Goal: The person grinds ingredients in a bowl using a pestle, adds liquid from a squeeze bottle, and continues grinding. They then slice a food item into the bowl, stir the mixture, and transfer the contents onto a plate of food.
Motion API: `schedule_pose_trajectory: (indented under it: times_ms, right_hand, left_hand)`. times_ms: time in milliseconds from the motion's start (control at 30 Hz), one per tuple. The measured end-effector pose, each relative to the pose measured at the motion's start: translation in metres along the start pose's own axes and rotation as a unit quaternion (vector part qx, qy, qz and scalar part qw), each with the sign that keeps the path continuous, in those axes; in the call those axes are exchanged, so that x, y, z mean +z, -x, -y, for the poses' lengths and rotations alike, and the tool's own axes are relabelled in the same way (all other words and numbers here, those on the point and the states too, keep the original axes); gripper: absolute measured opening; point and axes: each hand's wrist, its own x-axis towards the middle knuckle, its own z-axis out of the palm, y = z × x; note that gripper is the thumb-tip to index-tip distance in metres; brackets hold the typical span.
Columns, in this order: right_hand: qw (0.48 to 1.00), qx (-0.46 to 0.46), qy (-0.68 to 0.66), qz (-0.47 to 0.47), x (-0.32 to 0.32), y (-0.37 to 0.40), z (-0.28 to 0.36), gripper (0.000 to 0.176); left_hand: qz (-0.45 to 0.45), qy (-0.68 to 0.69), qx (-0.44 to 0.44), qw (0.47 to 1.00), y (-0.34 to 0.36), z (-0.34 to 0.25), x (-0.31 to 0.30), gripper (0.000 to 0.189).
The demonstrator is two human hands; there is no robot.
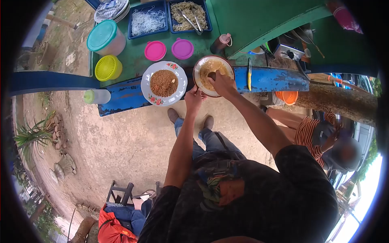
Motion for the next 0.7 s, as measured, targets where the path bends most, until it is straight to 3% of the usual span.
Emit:
schedule_pose_trajectory:
  times_ms: [67, 100, 133, 233, 300, 400, 533, 633, 700]
  right_hand:
    - [1.000, 0.007, -0.007, -0.021, -0.006, -0.038, 0.011, 0.062]
    - [0.999, 0.026, -0.024, -0.023, 0.003, -0.028, 0.013, 0.062]
    - [0.999, -0.014, -0.007, 0.031, 0.003, -0.014, 0.007, 0.062]
    - [1.000, -0.016, 0.003, -0.010, 0.002, 0.005, 0.001, 0.063]
    - [0.999, 0.031, -0.021, 0.028, -0.009, -0.027, 0.006, 0.066]
    - [1.000, -0.022, -0.013, 0.005, -0.010, -0.011, 0.001, 0.067]
    - [0.999, 0.020, -0.022, 0.020, -0.009, -0.015, -0.002, 0.066]
    - [0.997, -0.050, 0.040, 0.040, -0.003, 0.010, -0.002, 0.065]
    - [0.996, -0.076, 0.055, 0.000, 0.004, -0.005, -0.009, 0.067]
  left_hand:
    - [0.011, 0.006, -0.001, 1.000, -0.007, 0.001, 0.003, 0.031]
    - [0.014, -0.005, -0.010, 1.000, -0.006, 0.003, 0.001, 0.030]
    - [0.009, -0.002, -0.015, 1.000, 0.002, 0.005, -0.001, 0.030]
    - [-0.003, 0.002, -0.001, 1.000, -0.008, -0.005, 0.004, 0.029]
    - [-0.004, -0.005, -0.004, 1.000, 0.011, 0.003, 0.006, 0.028]
    - [-0.016, -0.021, 0.007, 1.000, -0.004, -0.005, 0.006, 0.026]
    - [0.014, -0.006, 0.002, 1.000, -0.006, 0.001, 0.003, 0.027]
    - [0.000, -0.030, -0.028, 0.999, -0.005, -0.005, 0.004, 0.032]
    - [-0.011, -0.042, -0.024, 0.999, -0.007, -0.004, 0.003, 0.032]
